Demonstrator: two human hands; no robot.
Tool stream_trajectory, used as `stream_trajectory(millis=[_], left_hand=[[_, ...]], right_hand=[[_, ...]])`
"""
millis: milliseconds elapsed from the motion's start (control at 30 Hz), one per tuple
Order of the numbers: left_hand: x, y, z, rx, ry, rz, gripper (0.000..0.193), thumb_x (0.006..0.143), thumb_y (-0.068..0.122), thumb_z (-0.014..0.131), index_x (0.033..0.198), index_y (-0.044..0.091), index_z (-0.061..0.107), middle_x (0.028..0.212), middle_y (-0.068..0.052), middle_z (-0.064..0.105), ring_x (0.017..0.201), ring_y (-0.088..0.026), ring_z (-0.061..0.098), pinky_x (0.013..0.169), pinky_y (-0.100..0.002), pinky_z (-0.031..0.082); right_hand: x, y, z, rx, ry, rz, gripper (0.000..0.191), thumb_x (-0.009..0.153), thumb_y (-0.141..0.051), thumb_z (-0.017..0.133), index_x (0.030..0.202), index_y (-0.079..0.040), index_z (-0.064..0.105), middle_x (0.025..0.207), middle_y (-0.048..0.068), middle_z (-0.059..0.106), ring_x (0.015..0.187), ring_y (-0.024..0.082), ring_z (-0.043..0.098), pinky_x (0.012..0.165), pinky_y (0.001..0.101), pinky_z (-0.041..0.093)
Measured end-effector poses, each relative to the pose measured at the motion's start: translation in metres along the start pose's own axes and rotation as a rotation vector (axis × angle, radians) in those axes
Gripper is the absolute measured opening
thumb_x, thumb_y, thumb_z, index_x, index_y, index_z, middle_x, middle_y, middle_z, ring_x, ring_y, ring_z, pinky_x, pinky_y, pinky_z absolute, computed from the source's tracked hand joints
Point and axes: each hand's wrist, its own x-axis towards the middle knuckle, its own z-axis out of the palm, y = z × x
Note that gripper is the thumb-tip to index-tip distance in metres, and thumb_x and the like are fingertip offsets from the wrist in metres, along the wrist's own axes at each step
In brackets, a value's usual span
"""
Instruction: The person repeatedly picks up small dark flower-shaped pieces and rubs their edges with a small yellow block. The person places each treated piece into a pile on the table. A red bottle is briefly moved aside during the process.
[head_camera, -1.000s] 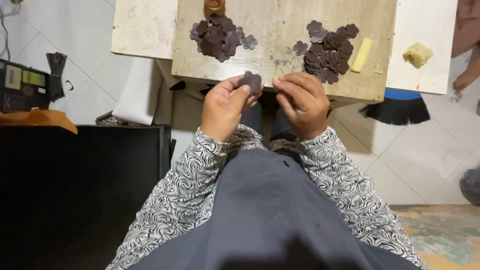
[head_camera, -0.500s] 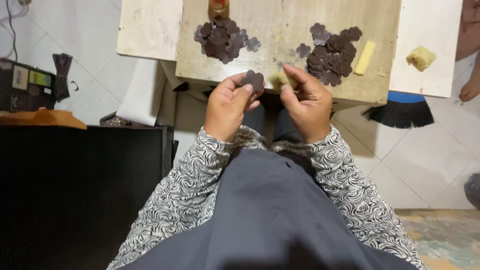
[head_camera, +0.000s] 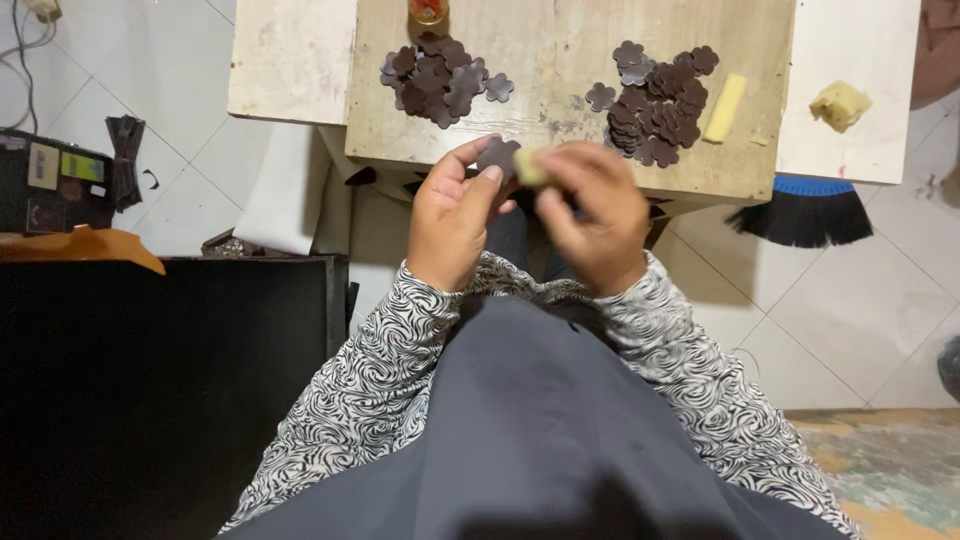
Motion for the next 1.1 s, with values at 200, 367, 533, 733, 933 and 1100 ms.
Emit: stream_trajectory(millis=[200,367,533,733,933,1100], left_hand=[[0.001,-0.012,-0.004,-0.089,0.015,0.015,0.035,0.106,0.003,0.055,0.138,-0.010,0.052,0.120,-0.015,0.070,0.103,-0.016,0.069,0.091,-0.028,0.059],[-0.003,-0.006,-0.005,-0.026,0.020,-0.032,0.037,0.106,0.007,0.054,0.139,-0.008,0.051,0.118,-0.015,0.071,0.101,-0.016,0.071,0.088,-0.027,0.058],[-0.001,-0.001,0.003,-0.068,0.002,-0.050,0.036,0.104,0.008,0.054,0.137,-0.007,0.054,0.119,-0.014,0.071,0.103,-0.015,0.071,0.090,-0.027,0.058],[-0.006,0.002,0.002,-0.066,0.038,-0.165,0.030,0.104,0.008,0.055,0.128,-0.008,0.060,0.111,-0.013,0.073,0.095,-0.015,0.073,0.087,-0.029,0.060],[-0.008,-0.004,0.004,-0.026,-0.035,-0.082,0.029,0.106,0.008,0.056,0.129,-0.009,0.063,0.112,-0.009,0.072,0.096,-0.011,0.068,0.088,-0.027,0.057],[-0.007,-0.006,0.000,0.053,-0.038,-0.122,0.030,0.105,0.009,0.054,0.127,-0.009,0.063,0.109,-0.010,0.073,0.093,-0.011,0.069,0.087,-0.027,0.058]], right_hand=[[0.006,0.000,0.005,-0.171,-0.103,-0.276,0.030,0.085,0.001,0.084,0.113,-0.002,0.074,0.108,0.012,0.070,0.102,0.029,0.070,0.089,0.0399,0.058],[0.009,0.008,-0.008,-0.255,-0.069,-0.206,0.028,0.082,0.005,0.082,0.108,-0.003,0.075,0.107,0.013,0.069,0.100,0.031,0.069,0.087,0.0401,0.058],[0.005,0.010,-0.006,-0.170,-0.042,-0.411,0.028,0.084,0.009,0.081,0.110,0.000,0.076,0.108,0.013,0.070,0.100,0.030,0.070,0.088,0.0411,0.058],[0.010,0.020,-0.010,-0.230,-0.022,-0.261,0.031,0.081,0.003,0.086,0.110,-0.003,0.075,0.110,0.011,0.070,0.103,0.029,0.069,0.092,0.0400,0.057],[0.002,0.012,-0.008,-0.144,-0.065,-0.313,0.034,0.085,0.005,0.086,0.116,-0.001,0.075,0.110,0.012,0.070,0.103,0.028,0.069,0.092,0.0385,0.057],[0.010,0.011,-0.010,-0.170,-0.005,-0.131,0.032,0.086,0.004,0.084,0.116,-0.005,0.076,0.108,0.010,0.071,0.101,0.025,0.070,0.089,0.0362,0.058]])
